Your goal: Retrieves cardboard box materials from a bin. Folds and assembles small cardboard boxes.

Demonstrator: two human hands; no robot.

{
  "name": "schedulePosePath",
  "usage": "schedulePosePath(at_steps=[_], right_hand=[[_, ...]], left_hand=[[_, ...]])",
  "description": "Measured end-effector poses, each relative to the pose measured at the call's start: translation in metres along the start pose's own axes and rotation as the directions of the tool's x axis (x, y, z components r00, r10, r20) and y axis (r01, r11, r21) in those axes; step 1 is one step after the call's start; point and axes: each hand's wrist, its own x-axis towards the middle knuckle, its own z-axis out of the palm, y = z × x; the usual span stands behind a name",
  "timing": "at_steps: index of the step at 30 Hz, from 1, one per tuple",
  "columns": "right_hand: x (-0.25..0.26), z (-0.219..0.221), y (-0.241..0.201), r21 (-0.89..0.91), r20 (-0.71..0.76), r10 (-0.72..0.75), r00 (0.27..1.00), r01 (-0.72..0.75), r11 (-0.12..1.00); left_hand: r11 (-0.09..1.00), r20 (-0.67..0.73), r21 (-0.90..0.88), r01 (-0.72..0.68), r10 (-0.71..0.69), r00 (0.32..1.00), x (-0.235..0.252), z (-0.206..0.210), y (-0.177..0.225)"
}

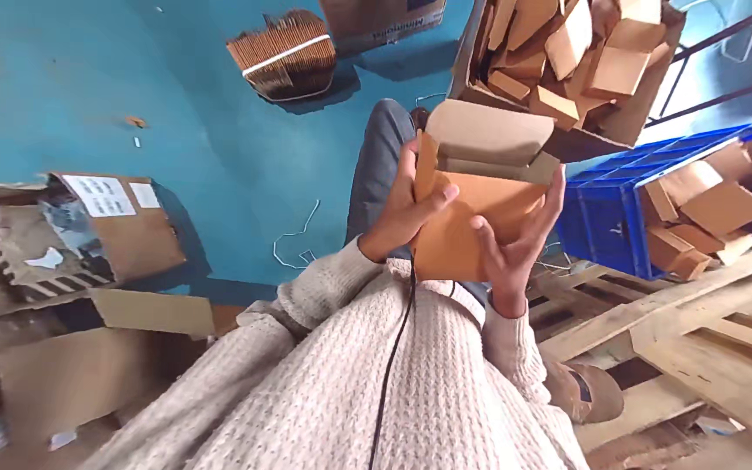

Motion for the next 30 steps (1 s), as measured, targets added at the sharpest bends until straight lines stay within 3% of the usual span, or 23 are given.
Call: schedulePosePath(at_steps=[4, 10, 13, 15, 20, 24, 30], right_hand=[[-0.013, -0.002, -0.002, 0.283, -0.015, 0.114, 0.993, -0.105, 0.953], [-0.026, -0.004, 0.0, 0.445, -0.035, 0.086, 0.996, -0.062, 0.893], [-0.03, -0.005, 0.007, 0.404, -0.028, 0.052, 0.998, -0.036, 0.914], [-0.035, -0.004, 0.01, 0.267, -0.019, 0.044, 0.999, -0.037, 0.963], [-0.038, -0.001, 0.021, 0.003, -0.155, 0.066, 0.986, -0.067, 0.998], [-0.035, 0.001, 0.023, 0.037, -0.198, 0.104, 0.975, -0.099, 0.994], [-0.026, -0.018, 0.015, 0.382, -0.166, 0.275, 0.947, -0.196, 0.903]], left_hand=[[0.944, -0.143, 0.143, -0.296, 0.316, 0.938, -0.003, -0.001, -0.009], [0.905, 0.019, 0.236, -0.353, 0.359, 0.933, -0.007, 0.004, -0.009], [0.9, 0.042, 0.262, -0.35, 0.351, 0.935, -0.012, 0.006, -0.014], [0.896, 0.035, 0.332, -0.296, 0.301, 0.953, -0.018, 0.009, -0.019], [0.913, 0.076, 0.314, -0.259, 0.248, 0.966, -0.029, 0.015, -0.034], [0.92, 0.053, 0.338, -0.2, 0.194, 0.98, -0.024, 0.016, -0.033], [0.945, 0.033, 0.318, -0.08, 0.073, 0.997, -0.018, 0.02, -0.021]])
